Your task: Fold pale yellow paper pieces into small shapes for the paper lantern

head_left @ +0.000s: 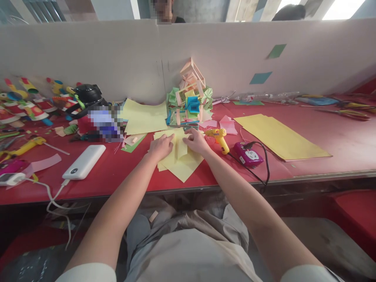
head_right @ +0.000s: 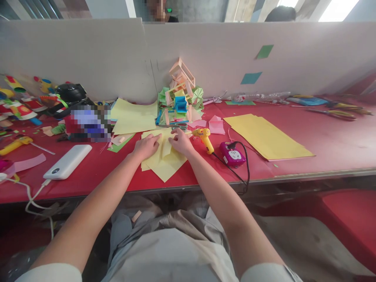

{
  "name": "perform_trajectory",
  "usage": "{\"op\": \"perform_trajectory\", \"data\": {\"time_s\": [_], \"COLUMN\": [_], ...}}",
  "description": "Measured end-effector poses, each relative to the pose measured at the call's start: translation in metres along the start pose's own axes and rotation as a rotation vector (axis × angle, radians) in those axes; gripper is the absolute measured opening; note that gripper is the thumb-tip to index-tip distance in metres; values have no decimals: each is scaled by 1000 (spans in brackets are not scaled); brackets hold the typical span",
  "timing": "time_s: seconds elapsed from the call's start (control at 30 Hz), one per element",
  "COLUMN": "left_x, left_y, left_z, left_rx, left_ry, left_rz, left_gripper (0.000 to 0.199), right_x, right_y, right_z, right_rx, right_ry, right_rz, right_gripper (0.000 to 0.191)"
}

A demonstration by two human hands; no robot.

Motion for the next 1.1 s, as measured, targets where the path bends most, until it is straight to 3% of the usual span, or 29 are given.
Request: {"op": "perform_trajectory", "data": {"time_s": [0.17,0.33,0.5,0.77,1.1], "left_x": [-2,-3,5,14,12], "left_y": [0,1,4,6,3], "left_z": [-3,-2,0,1,2], "left_rx": [-34,95,174,175,132], "left_ry": [-26,-69,-84,-66,-87], "left_rz": [134,249,201,174,89], "left_gripper": [47,35,37,42,46], "right_x": [0,2,2,0,4], "right_y": [5,8,5,5,5], "right_z": [4,4,-3,4,7], "right_rx": [-49,-88,-66,10,60], "right_ry": [-41,-86,-105,-133,-247], "right_rz": [25,89,68,20,-35], "right_gripper": [14,16,22,25,29]}}
Point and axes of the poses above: each hand's wrist, its own y-axis towards the middle knuckle, its own x-axis out of the palm, z = x × y, the point moved 2 cm from there along y, towards the middle knuckle, and after that the axes turned 11 degrees about y, right-handed, at the moved point
